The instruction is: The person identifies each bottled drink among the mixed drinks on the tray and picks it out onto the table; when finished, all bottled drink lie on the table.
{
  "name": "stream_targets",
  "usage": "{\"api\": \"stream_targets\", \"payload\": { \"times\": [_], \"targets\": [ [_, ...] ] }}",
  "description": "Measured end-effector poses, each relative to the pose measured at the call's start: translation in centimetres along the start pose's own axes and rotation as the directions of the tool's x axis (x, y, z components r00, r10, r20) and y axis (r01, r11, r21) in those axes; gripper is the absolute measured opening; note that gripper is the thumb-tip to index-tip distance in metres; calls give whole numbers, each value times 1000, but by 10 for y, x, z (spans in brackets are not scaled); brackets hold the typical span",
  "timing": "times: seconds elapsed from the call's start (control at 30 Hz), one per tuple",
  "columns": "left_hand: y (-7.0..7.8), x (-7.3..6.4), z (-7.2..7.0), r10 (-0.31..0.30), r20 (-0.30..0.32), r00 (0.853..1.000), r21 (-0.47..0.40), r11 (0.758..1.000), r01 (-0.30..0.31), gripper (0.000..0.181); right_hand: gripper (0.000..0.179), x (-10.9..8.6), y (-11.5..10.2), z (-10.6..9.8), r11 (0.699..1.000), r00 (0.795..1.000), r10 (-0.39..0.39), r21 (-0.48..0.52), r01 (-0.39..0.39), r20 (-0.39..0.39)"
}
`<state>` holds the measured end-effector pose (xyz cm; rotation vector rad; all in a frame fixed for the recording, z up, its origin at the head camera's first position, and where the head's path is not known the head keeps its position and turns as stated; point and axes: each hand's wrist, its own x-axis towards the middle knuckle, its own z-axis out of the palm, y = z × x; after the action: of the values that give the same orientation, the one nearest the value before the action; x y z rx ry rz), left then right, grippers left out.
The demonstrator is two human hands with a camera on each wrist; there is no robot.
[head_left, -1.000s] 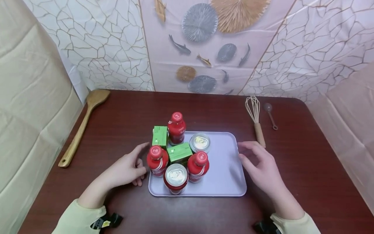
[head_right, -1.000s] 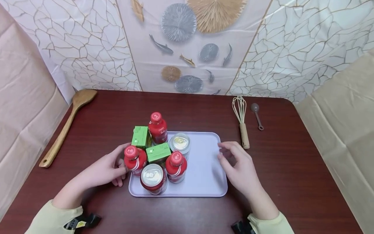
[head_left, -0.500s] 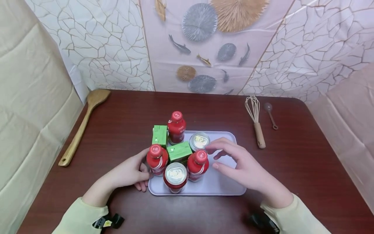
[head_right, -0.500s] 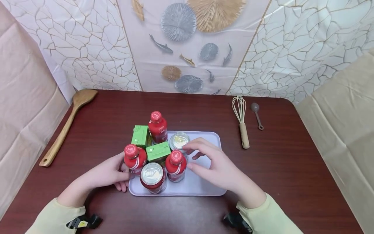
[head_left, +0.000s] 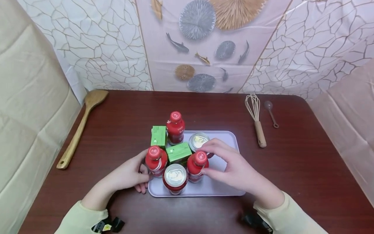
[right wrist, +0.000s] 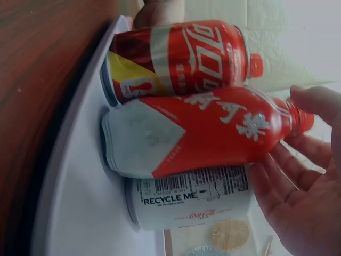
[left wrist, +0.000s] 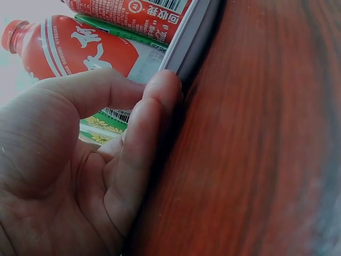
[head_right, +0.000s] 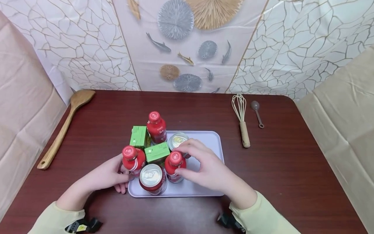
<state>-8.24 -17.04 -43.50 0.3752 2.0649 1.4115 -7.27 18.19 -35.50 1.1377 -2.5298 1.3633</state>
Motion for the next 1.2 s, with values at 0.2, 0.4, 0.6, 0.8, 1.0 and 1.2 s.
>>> {"api": "stream_targets", "payload": {
  "times": [0.2,0.4,0.6,0.8,1.0,1.2],
  "targets": [
    [-2,1,0,5,4,1000,2,1000,-5,93,50,-1,-4,8,997,998,40,-64,-44,-52],
    [-1,1,-1,1,4,1000,6,1000,-1,92,47,-1,-9,17,993,989,70,-82,-81,-132],
    [-3,1,-1,-6,9,1000,8,1000,6,91,42,-1,-8,20,992,983,84,-76,-98,-163],
    [-1,1,-2,-2,6,1000,8,1000,2,90,41,-1,-8,18,992,982,92,-74,-105,-163],
    [-2,-1,-2,1,7,1000,1,1000,-1,88,41,-1,-7,16,993,984,83,-70,-95,-160],
    [-2,0,-3,2,7,1000,8,1000,-2,86,41,-1,-6,11,994,983,63,-83,-78,-171]
  ]
}}
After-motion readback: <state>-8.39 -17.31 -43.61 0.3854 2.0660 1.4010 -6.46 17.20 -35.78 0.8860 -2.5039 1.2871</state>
